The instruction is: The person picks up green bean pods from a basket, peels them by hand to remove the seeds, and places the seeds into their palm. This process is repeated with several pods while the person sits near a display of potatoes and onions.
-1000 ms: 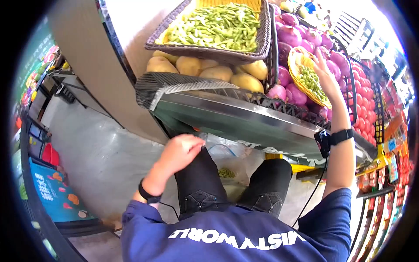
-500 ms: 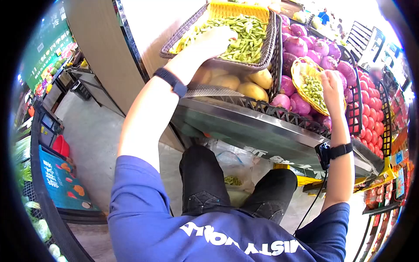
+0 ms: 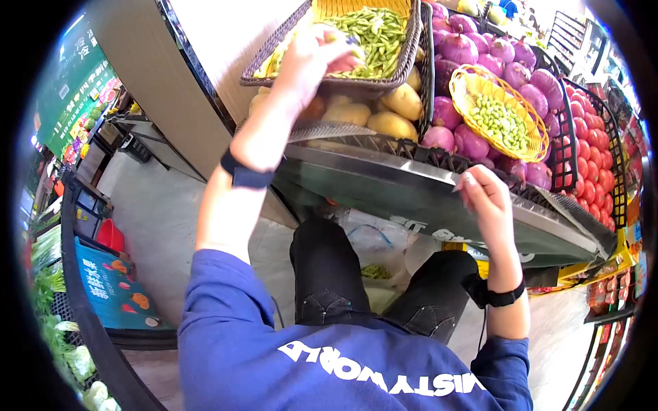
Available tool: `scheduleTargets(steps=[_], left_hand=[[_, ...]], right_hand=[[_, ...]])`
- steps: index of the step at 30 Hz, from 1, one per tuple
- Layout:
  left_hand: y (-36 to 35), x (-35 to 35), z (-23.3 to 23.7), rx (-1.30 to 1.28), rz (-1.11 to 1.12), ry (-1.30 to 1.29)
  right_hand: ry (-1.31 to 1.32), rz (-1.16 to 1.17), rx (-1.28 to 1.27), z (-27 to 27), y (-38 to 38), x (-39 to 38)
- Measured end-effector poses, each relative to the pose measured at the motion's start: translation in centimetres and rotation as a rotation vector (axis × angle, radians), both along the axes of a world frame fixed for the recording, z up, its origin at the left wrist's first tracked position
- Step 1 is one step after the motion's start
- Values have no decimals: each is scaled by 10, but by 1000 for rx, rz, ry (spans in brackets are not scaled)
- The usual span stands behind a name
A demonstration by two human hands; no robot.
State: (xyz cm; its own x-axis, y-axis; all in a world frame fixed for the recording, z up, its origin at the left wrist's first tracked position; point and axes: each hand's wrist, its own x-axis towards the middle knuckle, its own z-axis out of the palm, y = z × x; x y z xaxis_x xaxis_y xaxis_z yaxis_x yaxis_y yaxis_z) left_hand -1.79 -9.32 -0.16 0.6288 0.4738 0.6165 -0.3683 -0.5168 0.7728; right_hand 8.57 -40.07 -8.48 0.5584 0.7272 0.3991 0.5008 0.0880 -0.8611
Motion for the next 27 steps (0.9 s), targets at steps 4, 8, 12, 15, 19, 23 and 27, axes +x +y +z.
scheduleTargets(steps=[4,8,12,15,19,23,27], left_hand=[[-89,-31,-58,-540,-489,114],[-132,-48,-142,-443,-470,182],[-155,-68,-180,-459,-449,224],[-154,-81,-187,-442,-493,482],[-145,-84,-190,-248,-701,850],[-144,-84,-191,-435,-874,853],[-162,-91,-210,-693,-820,670]], right_hand=[[218,249,-45,-25,18,-33],[383,408,-143,-53,27,-46],[496,494,-263,-89,18,-50],[369,461,-382,-101,12,-57],[232,410,-449,-100,5,-68],[-253,445,-257,-104,2,-71],[-627,290,-54,-102,-1,-75]])
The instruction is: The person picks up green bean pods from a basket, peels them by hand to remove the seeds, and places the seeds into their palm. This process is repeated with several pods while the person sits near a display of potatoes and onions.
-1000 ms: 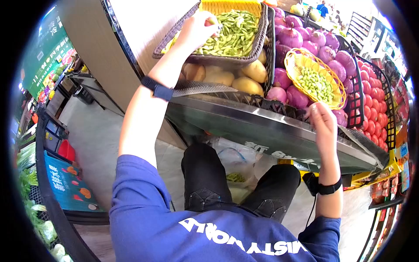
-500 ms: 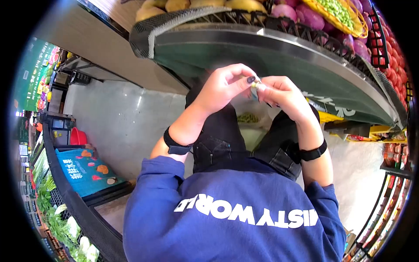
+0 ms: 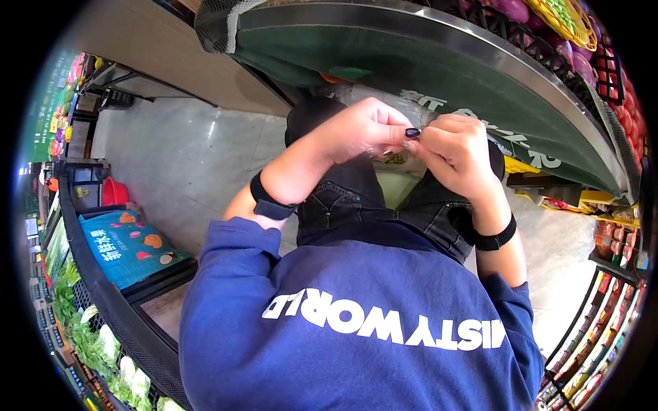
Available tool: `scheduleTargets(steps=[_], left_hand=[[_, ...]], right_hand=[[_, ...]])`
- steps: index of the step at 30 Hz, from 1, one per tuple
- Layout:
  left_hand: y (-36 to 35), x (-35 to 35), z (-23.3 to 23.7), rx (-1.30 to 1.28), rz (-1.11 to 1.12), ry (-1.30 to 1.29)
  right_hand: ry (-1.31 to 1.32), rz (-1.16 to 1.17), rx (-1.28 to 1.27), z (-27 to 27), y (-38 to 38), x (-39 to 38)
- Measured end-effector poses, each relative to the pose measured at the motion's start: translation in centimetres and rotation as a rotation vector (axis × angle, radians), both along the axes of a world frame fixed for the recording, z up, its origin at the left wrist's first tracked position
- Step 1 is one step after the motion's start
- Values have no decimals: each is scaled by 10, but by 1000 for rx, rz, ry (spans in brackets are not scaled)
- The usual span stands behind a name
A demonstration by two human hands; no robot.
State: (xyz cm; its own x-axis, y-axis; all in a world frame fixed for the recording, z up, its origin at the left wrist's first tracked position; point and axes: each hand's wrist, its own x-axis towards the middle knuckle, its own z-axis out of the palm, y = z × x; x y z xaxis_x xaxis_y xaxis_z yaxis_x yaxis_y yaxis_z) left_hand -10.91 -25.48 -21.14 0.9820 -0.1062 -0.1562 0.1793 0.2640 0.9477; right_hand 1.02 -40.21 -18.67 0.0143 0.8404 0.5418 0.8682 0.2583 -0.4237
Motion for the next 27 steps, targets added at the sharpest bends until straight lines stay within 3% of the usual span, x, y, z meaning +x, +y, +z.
scheduleTargets(steps=[2,5,7,10,15,19,22,24,25,27], left_hand=[[-12,-3,-2,-116,145,-10],[-23,-6,-13,-309,201,-73],[-28,-7,-11,-305,229,-58],[-44,-3,-17,-570,357,-11],[-47,-4,-15,-480,367,-75],[-37,5,-27,-488,585,-147],[-26,3,-30,-554,617,-110],[-17,-3,-34,-694,555,-107],[-17,-3,-34,-695,555,-107],[-20,-5,-34,-642,498,-106]], right_hand=[[-35,-14,69,-2,2,-4],[-104,-41,174,-4,2,-6],[-136,-48,203,-5,2,-8],[-221,-74,256,-7,4,-11],[-217,-92,299,-9,6,-7],[-265,28,291,-21,7,-25],[-241,49,154,-32,2,-26],[826,-15,205,-50,5,-26],[875,27,181,-48,4,-27],[1910,-69,139,-53,9,-20]])
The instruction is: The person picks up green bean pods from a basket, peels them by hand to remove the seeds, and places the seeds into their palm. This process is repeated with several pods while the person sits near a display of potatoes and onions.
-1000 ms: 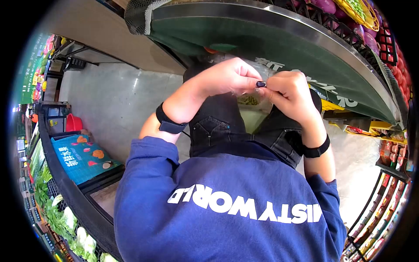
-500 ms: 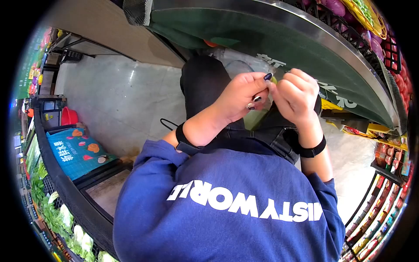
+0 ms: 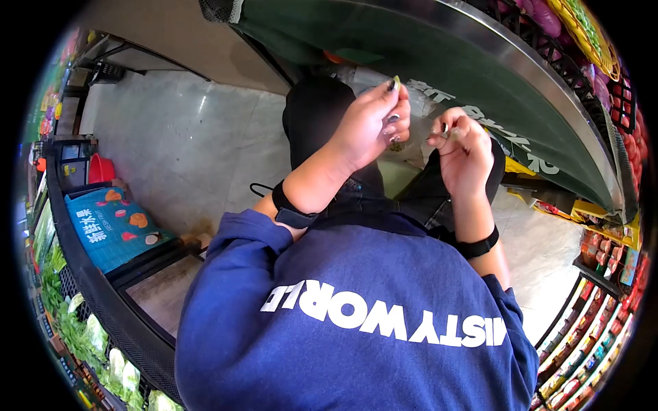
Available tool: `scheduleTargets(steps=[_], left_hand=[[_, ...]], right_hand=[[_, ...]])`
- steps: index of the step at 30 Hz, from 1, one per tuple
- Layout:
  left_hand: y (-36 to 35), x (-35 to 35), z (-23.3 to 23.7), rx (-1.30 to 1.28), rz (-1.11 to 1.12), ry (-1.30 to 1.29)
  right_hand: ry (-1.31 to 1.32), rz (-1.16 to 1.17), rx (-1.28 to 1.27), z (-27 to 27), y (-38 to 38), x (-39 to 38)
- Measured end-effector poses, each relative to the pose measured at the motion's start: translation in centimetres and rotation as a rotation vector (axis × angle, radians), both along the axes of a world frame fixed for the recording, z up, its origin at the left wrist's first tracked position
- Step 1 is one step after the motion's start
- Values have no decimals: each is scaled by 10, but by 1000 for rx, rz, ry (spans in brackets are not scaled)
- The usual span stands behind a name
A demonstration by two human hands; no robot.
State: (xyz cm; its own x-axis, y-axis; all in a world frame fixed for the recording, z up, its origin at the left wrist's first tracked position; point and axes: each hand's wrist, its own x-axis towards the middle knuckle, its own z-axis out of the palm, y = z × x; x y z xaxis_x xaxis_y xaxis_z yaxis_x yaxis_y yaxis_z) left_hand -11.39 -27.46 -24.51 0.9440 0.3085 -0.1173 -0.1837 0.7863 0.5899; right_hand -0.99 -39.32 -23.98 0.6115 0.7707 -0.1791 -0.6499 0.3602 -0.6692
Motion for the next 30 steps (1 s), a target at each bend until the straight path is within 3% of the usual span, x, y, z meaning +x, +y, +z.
scheduleTargets(steps=[2,4,6,8,10,12,14,15,17,18,21,25,26,28,30], left_hand=[[0,-2,-1,-19,3,-15],[-1,-4,-4,306,-29,22],[-3,-4,-5,363,-22,61],[-4,-3,-8,576,53,86],[-4,-6,-10,632,51,111],[-5,-7,-10,688,46,136],[-6,-8,-10,1131,123,277],[-6,-8,-11,1524,252,272],[-7,-8,-10,1585,259,238],[-9,-7,-9,1646,266,203],[-10,-7,-8,1668,252,158],[-7,-5,-8,1577,191,-17],[-6,-5,-4,1578,190,-17],[-3,-6,4,1277,-144,69],[-1,-7,4,1135,-206,46]], right_hand=[[92,95,93,-19,0,16],[186,188,182,-22,1,17],[186,146,56,-20,4,15],[189,185,150,-25,5,16],[191,149,-113,-15,13,7],[-89,254,-187,-17,12,-2],[-198,258,-189,-18,12,-5],[-194,255,-191,-20,9,-5],[-472,303,-256,-25,4,-4],[-470,302,-258,-23,4,-4],[-695,319,-273,-11,2,-1],[-662,342,-265,-9,-3,1],[-757,334,-218,-9,-4,3],[-851,325,-169,-9,-5,4],[-909,284,-130,-6,-6,0]])
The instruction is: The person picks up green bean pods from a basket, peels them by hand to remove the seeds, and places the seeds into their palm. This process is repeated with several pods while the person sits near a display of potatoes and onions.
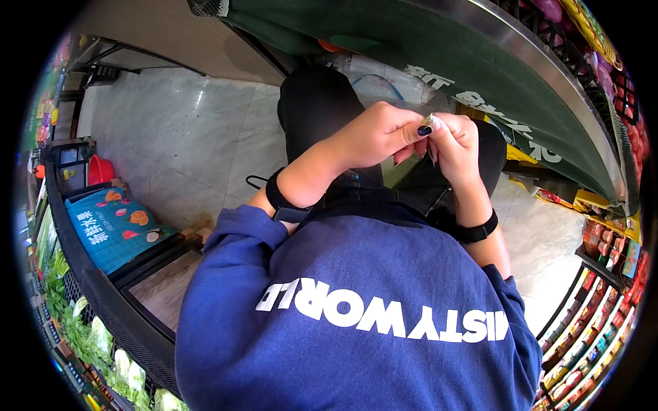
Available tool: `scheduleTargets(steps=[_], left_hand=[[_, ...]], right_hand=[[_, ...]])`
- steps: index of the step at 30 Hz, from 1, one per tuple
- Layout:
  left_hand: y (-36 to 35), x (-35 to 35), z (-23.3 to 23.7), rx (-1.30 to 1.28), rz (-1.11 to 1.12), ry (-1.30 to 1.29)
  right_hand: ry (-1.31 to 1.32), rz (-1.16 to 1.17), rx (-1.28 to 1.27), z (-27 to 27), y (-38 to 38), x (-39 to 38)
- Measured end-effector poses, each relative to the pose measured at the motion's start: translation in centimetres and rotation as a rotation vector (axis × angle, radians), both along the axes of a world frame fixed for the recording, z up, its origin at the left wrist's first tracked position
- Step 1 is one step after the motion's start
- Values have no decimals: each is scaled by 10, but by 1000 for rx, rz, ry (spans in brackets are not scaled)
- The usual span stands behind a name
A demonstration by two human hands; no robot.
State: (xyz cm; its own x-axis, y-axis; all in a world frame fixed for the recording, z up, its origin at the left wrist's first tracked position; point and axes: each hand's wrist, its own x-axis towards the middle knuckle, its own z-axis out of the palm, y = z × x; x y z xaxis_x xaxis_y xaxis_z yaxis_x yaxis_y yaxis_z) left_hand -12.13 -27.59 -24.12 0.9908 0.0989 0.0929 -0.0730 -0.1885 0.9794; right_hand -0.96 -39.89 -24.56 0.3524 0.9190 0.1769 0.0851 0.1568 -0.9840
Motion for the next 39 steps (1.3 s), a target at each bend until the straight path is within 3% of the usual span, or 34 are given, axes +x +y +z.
scheduleTargets(steps=[2,4,13,15,20,24,26,32,35,39], left_hand=[[0,-1,0,-144,-53,24],[-1,-2,0,-456,-97,117],[-7,-2,-11,-932,-188,87],[-6,-3,-8,-796,-177,79],[0,-4,12,-325,-158,40],[2,-2,12,-440,-192,91],[3,-4,13,-432,-209,78],[-5,-6,8,-587,-158,43],[-9,-6,10,-659,-109,35],[-16,-6,7,-798,-83,49]], right_hand=[[21,9,-25,3,-1,-1],[40,19,-52,7,-2,-2],[-351,-1,-31,20,-2,2],[-490,83,7,24,-2,8],[-447,238,-134,45,-2,15],[-549,264,-110,49,-3,18],[-263,355,-181,50,-6,17],[-256,309,-178,43,-10,11],[-411,114,-119,41,-11,6],[-668,59,40,40,-10,8]])
